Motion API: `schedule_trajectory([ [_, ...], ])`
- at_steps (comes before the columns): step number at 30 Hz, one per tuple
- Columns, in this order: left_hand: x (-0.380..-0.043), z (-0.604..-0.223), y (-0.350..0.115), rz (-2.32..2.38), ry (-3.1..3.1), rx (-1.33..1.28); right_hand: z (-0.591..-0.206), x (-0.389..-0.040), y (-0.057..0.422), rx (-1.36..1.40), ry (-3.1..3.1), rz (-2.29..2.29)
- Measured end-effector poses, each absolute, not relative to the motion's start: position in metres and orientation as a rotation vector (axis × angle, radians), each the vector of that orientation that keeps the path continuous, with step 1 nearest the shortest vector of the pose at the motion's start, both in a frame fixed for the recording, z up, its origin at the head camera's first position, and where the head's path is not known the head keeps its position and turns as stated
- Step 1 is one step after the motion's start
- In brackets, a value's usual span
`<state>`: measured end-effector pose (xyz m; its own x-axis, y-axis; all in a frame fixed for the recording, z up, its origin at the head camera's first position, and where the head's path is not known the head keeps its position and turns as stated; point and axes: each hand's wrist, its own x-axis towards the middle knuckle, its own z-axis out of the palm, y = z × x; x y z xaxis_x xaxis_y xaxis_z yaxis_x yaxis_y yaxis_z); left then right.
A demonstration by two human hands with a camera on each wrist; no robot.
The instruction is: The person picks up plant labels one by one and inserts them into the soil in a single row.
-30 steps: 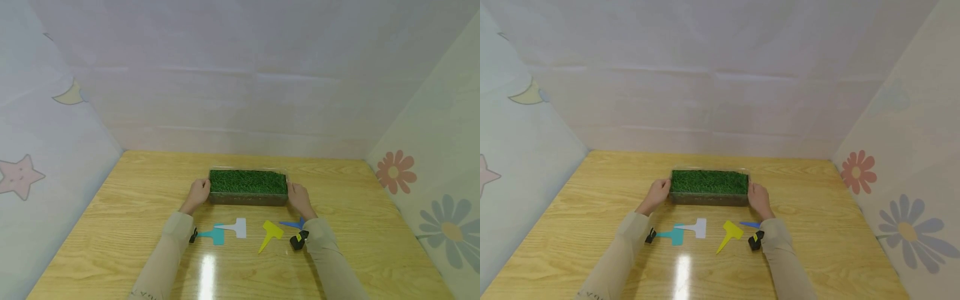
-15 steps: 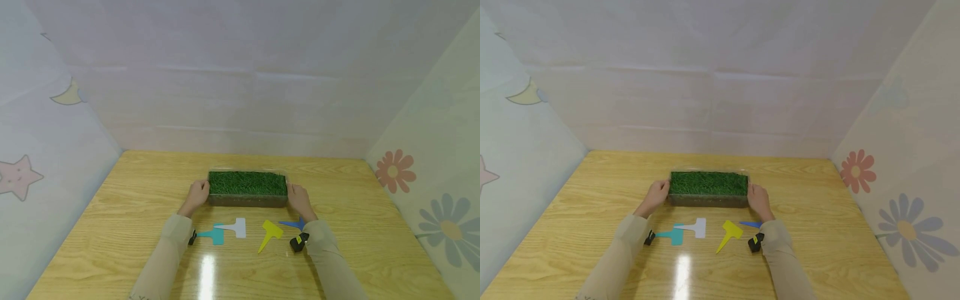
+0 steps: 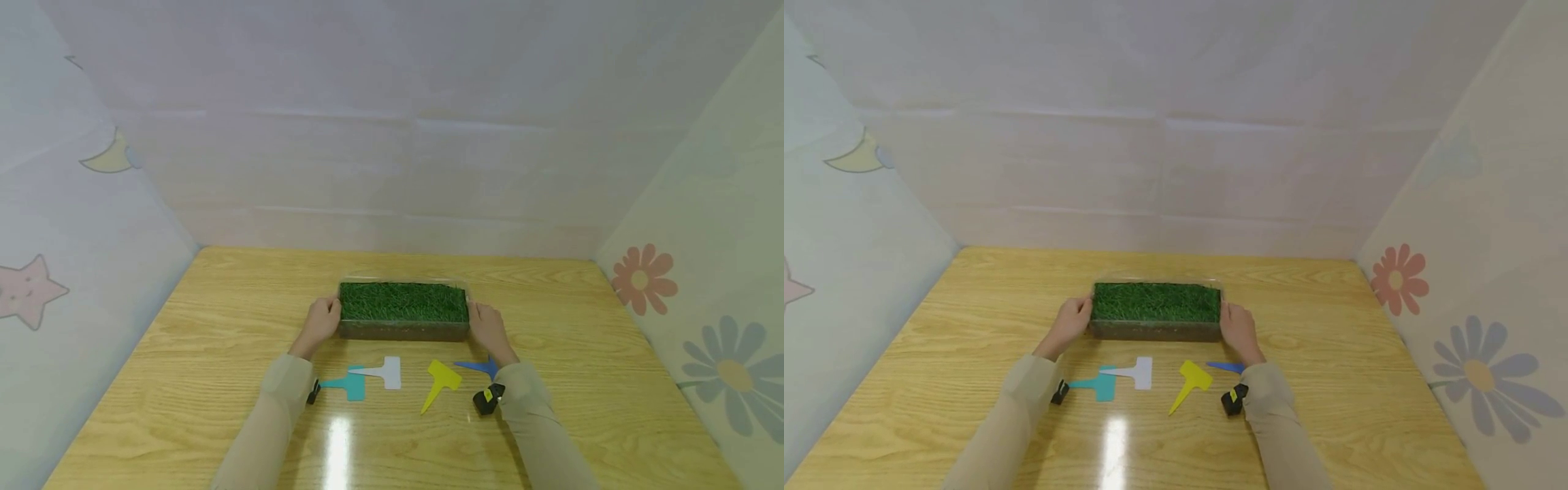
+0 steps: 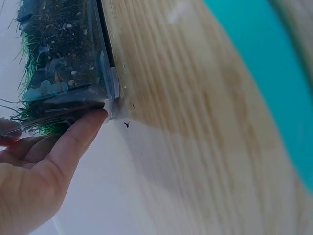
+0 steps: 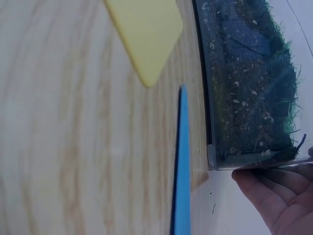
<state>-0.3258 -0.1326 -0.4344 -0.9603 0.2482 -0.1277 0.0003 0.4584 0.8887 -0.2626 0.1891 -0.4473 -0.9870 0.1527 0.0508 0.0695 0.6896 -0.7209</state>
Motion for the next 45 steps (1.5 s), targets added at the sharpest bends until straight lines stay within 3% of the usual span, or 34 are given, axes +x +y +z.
schedule_trajectory([
  [29, -0.326, -0.427, -0.134, 1.485, 2.489, 0.224, -0.446, -0.264, 0.186, -0.171, -2.742, 1.238],
  [45, -0.329, -0.417, -0.137, 1.221, 2.609, 0.296, -0.441, -0.256, 0.191, -0.381, -2.739, 1.44],
])
